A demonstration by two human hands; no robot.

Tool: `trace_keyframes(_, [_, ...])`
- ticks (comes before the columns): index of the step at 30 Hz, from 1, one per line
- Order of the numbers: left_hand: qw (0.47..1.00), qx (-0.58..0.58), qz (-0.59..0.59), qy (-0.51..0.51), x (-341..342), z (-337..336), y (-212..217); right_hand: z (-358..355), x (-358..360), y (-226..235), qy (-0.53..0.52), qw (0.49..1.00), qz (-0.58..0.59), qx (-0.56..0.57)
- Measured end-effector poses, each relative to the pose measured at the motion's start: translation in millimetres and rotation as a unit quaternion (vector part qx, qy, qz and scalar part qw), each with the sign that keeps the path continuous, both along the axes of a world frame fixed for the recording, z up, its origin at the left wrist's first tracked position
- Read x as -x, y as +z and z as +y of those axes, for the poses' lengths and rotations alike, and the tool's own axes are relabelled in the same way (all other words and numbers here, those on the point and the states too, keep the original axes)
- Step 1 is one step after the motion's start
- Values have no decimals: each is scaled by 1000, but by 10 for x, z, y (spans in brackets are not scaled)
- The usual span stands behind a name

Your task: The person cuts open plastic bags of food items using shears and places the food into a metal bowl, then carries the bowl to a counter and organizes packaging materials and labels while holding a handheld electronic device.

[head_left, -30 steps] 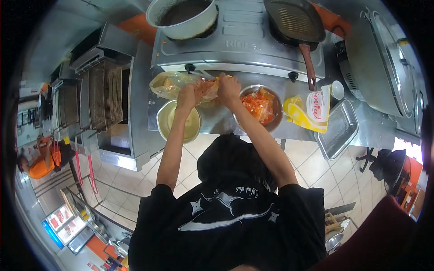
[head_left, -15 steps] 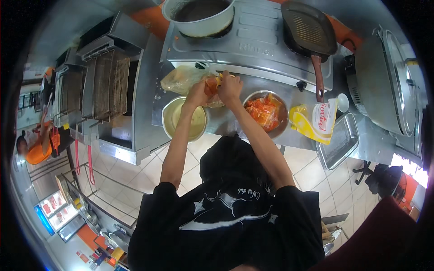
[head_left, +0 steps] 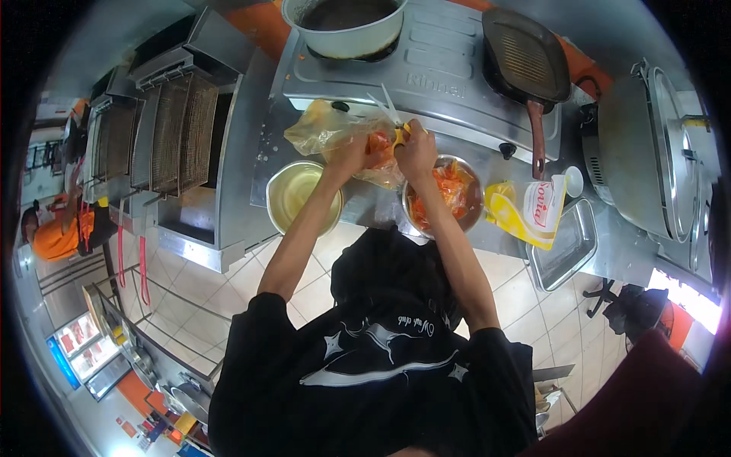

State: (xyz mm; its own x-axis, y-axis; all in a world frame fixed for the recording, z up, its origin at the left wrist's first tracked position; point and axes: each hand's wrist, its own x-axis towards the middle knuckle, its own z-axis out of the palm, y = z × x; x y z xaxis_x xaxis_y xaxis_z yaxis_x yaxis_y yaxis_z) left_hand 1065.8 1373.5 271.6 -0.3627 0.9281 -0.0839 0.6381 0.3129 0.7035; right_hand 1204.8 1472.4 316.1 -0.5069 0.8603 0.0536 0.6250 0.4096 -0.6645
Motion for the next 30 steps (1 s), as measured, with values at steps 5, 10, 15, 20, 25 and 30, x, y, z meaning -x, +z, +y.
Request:
trace_keyframes(5, [998,43,25,-37,-23,127,-222,-33,-90,-109,-19,1000,1,-8])
trace_keyframes(10, [987,20,-156,29,-85,147,-21,4,-157,-171,-36,999,19,2])
trace_keyframes(15, [994,90,28,-52,-214,48,484,65,-86,-192,-83,996,39,-13])
trace_keyframes(20, [987,-106,121,-6,-258,-283,1054,153,-53,-79,-108,991,76,-23])
trace_keyframes(25, [969,-157,147,122,-71,-788,1678,205,-91,-179,-118,991,58,-8])
trace_keyframes(30, [967,-18,155,201,222,-1538,1889,179,-55,-210,-130,990,58,-14])
